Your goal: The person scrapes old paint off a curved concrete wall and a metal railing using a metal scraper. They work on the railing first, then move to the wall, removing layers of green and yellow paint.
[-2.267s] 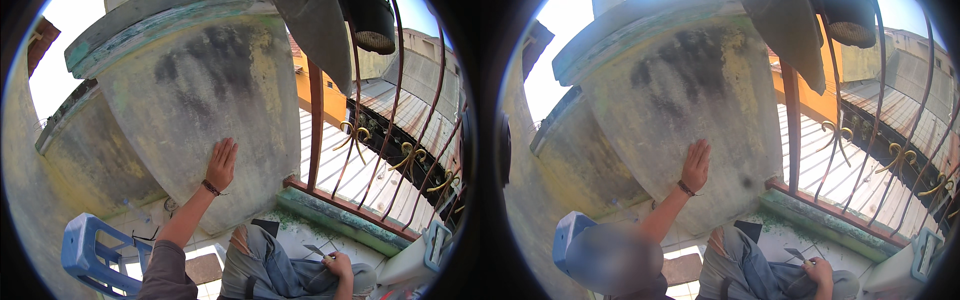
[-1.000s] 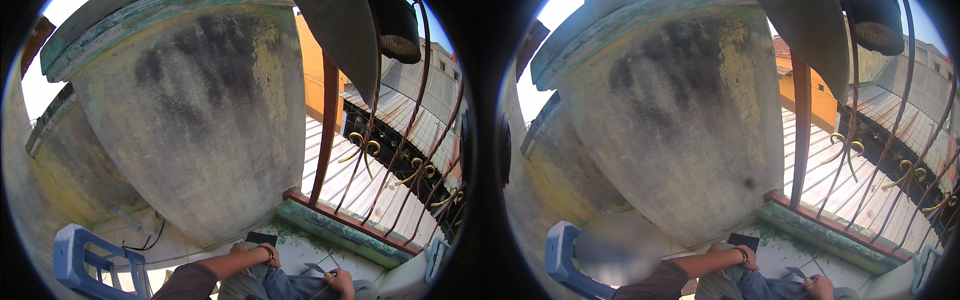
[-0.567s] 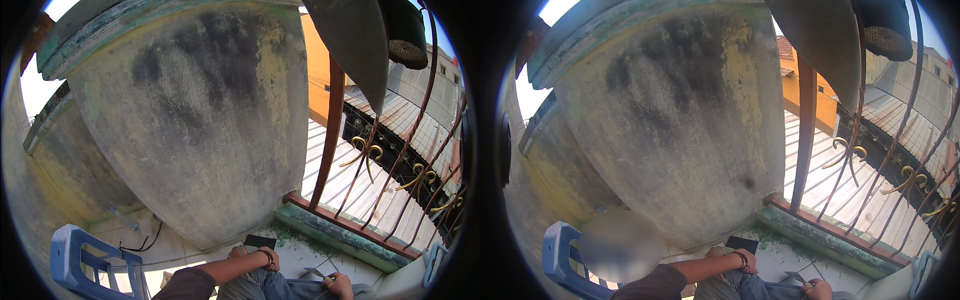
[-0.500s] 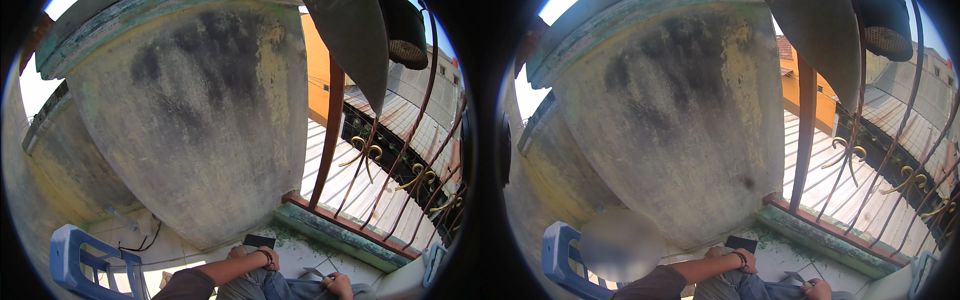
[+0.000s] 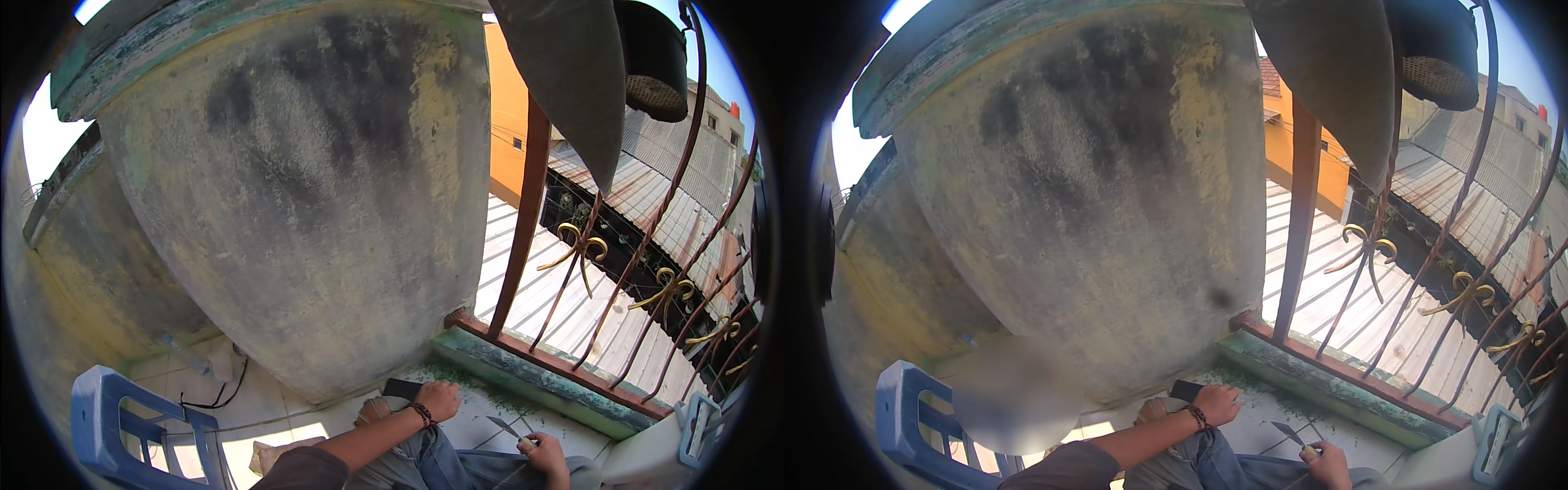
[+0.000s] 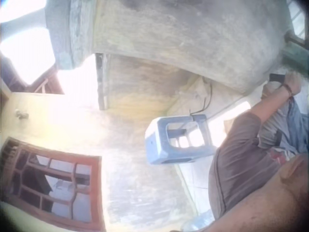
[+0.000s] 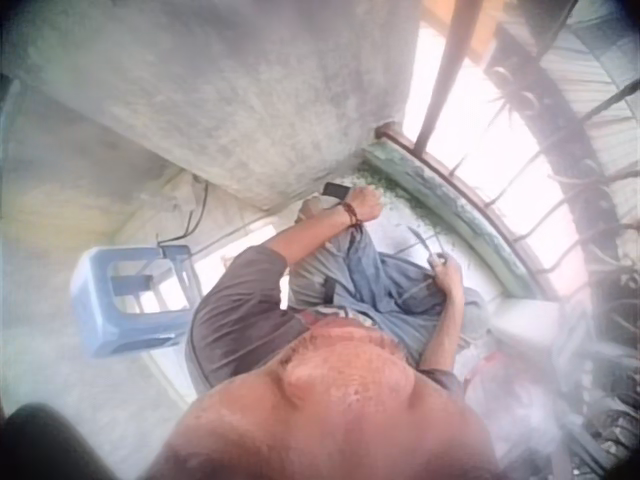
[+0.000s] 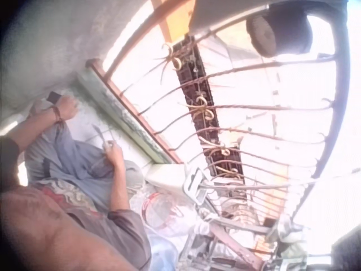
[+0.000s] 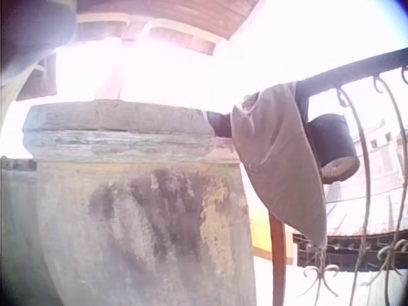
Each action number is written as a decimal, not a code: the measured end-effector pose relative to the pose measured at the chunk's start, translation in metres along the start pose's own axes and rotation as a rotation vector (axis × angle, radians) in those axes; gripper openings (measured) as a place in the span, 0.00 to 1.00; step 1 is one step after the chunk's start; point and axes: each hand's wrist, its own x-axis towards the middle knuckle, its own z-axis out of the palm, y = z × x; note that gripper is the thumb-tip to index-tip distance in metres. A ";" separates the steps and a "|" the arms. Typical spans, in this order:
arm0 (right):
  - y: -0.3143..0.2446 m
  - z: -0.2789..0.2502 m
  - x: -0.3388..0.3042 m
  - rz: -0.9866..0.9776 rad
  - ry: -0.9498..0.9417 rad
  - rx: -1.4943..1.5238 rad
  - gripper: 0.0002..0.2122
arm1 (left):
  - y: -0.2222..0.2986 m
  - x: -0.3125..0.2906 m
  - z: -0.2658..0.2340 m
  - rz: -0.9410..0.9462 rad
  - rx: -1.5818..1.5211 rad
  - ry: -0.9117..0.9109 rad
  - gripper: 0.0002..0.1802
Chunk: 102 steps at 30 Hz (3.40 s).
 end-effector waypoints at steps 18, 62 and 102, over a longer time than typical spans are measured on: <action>0.010 0.011 0.002 0.003 0.083 -0.119 0.17 | -0.012 0.005 0.015 0.012 -0.113 0.130 0.14; -0.528 -0.077 0.061 -1.087 0.984 0.571 0.20 | -0.015 0.021 0.026 0.063 -0.115 0.109 0.11; -0.559 -0.069 0.038 -1.055 1.151 0.510 0.19 | -0.018 0.026 0.043 0.094 -0.211 0.291 0.11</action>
